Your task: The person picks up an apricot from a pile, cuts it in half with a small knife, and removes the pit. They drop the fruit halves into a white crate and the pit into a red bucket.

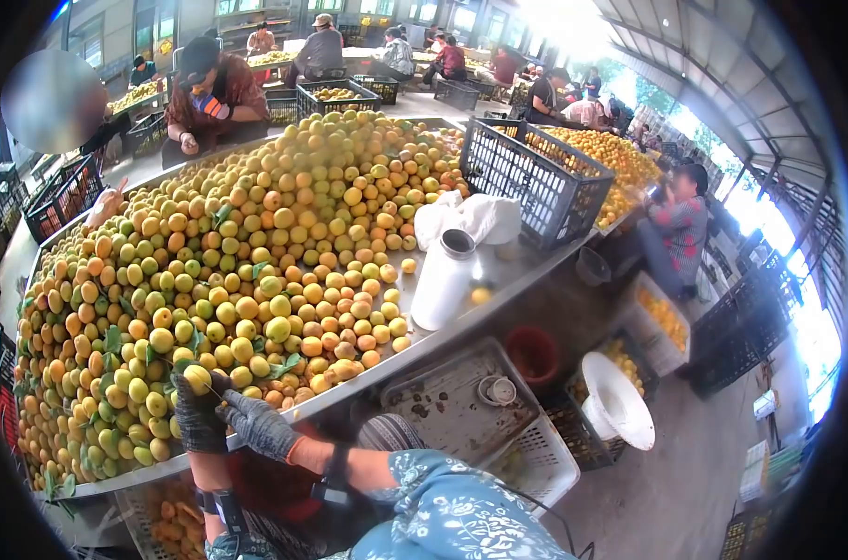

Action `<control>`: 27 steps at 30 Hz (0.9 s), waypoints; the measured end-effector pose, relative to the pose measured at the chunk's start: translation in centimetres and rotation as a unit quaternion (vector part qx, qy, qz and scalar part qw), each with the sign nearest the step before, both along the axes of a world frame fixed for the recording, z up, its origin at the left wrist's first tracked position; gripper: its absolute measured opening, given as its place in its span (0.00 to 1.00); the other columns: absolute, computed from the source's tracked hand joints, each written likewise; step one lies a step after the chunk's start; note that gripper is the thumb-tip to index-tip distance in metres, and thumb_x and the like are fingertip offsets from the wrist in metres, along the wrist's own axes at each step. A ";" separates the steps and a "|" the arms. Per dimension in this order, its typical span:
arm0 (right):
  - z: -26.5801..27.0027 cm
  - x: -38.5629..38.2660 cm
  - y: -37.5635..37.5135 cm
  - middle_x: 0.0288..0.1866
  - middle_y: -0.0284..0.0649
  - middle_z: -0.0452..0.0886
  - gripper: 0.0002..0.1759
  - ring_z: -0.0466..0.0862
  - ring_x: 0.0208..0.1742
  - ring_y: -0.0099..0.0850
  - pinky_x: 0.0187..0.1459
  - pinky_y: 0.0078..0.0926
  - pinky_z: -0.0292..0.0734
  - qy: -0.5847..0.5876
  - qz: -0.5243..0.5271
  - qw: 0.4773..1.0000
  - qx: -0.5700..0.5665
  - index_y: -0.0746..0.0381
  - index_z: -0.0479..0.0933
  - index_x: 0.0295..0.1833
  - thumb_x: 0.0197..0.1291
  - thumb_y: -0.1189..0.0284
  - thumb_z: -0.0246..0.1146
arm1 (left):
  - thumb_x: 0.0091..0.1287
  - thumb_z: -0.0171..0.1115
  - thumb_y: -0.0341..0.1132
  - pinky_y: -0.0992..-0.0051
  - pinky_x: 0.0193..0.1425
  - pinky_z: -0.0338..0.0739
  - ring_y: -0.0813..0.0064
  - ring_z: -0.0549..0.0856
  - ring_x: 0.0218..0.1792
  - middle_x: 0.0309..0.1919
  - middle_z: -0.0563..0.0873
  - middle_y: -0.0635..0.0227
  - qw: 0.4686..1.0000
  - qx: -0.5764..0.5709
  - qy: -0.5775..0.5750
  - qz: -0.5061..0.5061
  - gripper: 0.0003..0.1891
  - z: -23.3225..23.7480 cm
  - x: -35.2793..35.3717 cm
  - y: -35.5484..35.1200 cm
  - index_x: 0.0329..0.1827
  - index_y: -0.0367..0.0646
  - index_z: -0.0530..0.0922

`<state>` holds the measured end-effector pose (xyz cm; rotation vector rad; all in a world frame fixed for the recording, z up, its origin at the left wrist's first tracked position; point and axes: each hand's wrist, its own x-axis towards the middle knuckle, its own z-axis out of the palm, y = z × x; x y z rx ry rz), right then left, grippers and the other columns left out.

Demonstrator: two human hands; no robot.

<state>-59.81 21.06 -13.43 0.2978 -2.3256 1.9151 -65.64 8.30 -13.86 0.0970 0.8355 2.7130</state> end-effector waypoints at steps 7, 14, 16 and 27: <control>2.6 -0.6 1.3 0.44 0.43 0.82 0.21 0.82 0.44 0.27 0.46 0.23 0.78 -0.085 0.001 0.990 -0.112 0.69 0.70 0.63 0.68 0.74 0.58 | 0.71 0.55 0.52 0.69 0.52 0.78 0.69 0.81 0.49 0.49 0.80 0.64 0.909 -0.349 0.187 0.130 0.27 -1.5 -0.7 0.9 0.64 0.40 0.70; -0.3 -0.9 1.7 0.58 0.44 0.77 0.18 0.75 0.63 0.32 0.59 0.26 0.75 -0.003 0.082 0.989 0.123 0.68 0.72 0.61 0.68 0.74 0.56 | 0.65 0.66 0.43 0.72 0.50 0.79 0.71 0.82 0.43 0.45 0.80 0.64 0.984 -0.136 0.109 0.039 0.27 0.7 -0.5 0.3 0.62 0.38 0.70; 0.2 -0.9 1.5 0.61 0.45 0.74 0.18 0.72 0.67 0.34 0.62 0.27 0.73 0.042 0.099 0.966 0.235 0.68 0.72 0.61 0.67 0.75 0.55 | 0.66 0.66 0.42 0.72 0.51 0.78 0.71 0.82 0.43 0.45 0.80 0.64 0.985 -0.135 0.103 0.040 0.26 0.1 -0.6 0.3 0.62 0.38 0.70; -6.0 -2.8 -0.6 0.49 0.36 0.80 0.15 0.75 0.56 0.24 0.70 0.25 0.62 -0.118 0.053 0.951 -0.282 0.65 0.74 0.55 0.74 0.76 0.43 | 0.72 0.57 0.46 0.78 0.50 0.74 0.79 0.77 0.45 0.46 0.79 0.70 0.839 -0.457 0.268 0.124 0.22 -3.6 -1.5 -0.3 0.60 0.38 0.72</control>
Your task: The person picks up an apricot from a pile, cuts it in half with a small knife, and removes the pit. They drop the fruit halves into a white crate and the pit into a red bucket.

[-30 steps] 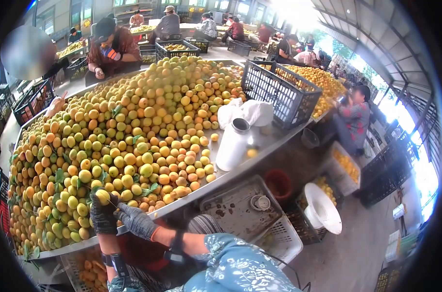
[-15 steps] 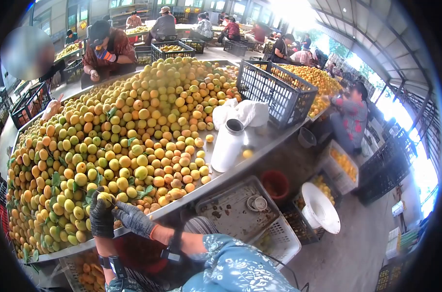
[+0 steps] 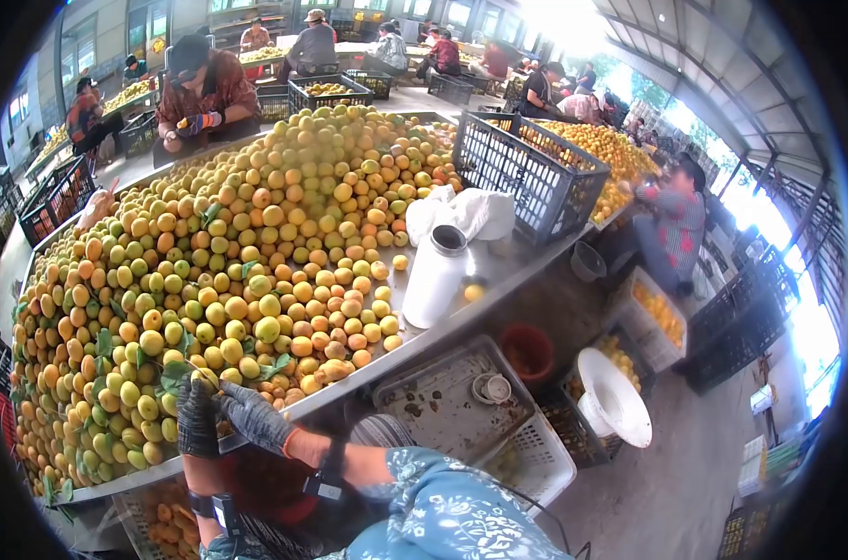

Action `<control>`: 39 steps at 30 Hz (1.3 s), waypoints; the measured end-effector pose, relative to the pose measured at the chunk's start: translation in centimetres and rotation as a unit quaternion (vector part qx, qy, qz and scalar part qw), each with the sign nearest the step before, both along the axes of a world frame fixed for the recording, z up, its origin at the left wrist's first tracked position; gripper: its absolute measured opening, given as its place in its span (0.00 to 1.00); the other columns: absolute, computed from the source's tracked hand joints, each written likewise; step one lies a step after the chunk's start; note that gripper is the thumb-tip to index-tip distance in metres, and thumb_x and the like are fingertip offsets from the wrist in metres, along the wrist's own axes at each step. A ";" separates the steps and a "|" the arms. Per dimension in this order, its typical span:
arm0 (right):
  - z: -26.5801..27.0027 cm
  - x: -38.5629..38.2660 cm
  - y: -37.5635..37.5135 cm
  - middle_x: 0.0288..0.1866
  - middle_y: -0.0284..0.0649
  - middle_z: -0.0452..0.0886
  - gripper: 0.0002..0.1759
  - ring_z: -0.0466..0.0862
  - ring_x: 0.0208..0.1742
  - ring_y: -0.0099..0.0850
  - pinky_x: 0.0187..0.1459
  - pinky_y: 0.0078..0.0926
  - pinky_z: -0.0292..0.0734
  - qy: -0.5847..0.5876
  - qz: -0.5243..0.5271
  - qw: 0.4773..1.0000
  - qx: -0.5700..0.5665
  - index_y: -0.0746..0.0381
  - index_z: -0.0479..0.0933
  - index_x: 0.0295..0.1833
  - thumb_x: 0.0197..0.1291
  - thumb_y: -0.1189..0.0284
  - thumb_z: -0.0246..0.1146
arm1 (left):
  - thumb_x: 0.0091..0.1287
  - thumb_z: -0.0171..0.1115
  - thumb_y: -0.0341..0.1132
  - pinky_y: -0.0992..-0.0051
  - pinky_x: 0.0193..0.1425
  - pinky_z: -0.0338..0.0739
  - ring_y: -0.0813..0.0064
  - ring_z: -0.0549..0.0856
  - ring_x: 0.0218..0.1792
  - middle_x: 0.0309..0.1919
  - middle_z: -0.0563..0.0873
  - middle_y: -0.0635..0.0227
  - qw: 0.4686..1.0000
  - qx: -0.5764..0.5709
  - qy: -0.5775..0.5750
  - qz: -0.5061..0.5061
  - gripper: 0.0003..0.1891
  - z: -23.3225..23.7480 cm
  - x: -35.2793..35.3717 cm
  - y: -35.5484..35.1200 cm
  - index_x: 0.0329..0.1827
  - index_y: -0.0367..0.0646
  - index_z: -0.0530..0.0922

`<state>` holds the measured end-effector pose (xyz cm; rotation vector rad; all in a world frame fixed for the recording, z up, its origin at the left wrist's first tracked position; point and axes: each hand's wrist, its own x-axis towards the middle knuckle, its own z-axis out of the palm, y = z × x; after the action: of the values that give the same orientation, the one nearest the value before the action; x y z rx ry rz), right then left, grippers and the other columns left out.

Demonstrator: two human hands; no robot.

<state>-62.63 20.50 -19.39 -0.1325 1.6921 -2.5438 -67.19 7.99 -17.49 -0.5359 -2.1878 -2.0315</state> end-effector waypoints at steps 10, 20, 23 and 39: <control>3.6 1.6 1.4 0.50 0.35 0.79 0.20 0.78 0.52 0.23 0.54 0.18 0.74 0.044 0.053 0.965 0.253 0.69 0.66 0.66 0.72 0.75 0.51 | 0.70 0.60 0.44 0.77 0.50 0.77 0.76 0.79 0.48 0.51 0.78 0.66 0.959 0.252 -0.122 0.034 0.24 2.6 1.1 1.7 0.63 0.38 0.72; 4.5 1.4 0.6 0.45 0.38 0.82 0.21 0.79 0.45 0.23 0.46 0.18 0.76 -0.015 0.012 0.999 0.050 0.70 0.68 0.65 0.69 0.76 0.55 | 0.72 0.57 0.46 0.77 0.47 0.78 0.76 0.79 0.45 0.46 0.79 0.67 0.973 0.188 -0.076 0.107 0.21 -1.2 1.2 1.8 0.58 0.39 0.72; 4.1 1.4 0.8 0.46 0.35 0.80 0.23 0.78 0.44 0.20 0.45 0.16 0.76 -0.019 0.010 0.999 0.029 0.69 0.65 0.68 0.69 0.76 0.56 | 0.72 0.57 0.45 0.75 0.49 0.78 0.74 0.79 0.48 0.49 0.78 0.66 0.942 0.266 -0.204 -0.017 0.21 1.6 1.1 0.7 0.60 0.39 0.71; 4.9 0.8 0.4 0.48 0.36 0.79 0.20 0.77 0.49 0.20 0.52 0.16 0.74 -0.089 0.070 0.993 0.043 0.67 0.68 0.66 0.70 0.78 0.53 | 0.69 0.61 0.48 0.77 0.43 0.76 0.78 0.78 0.40 0.42 0.78 0.73 0.922 0.298 -0.236 0.067 0.20 2.0 1.5 2.1 0.55 0.45 0.74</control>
<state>-61.82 20.92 -14.48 -0.0173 1.6593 -2.3052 -65.73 10.10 -15.54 0.1909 -1.5608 -2.7721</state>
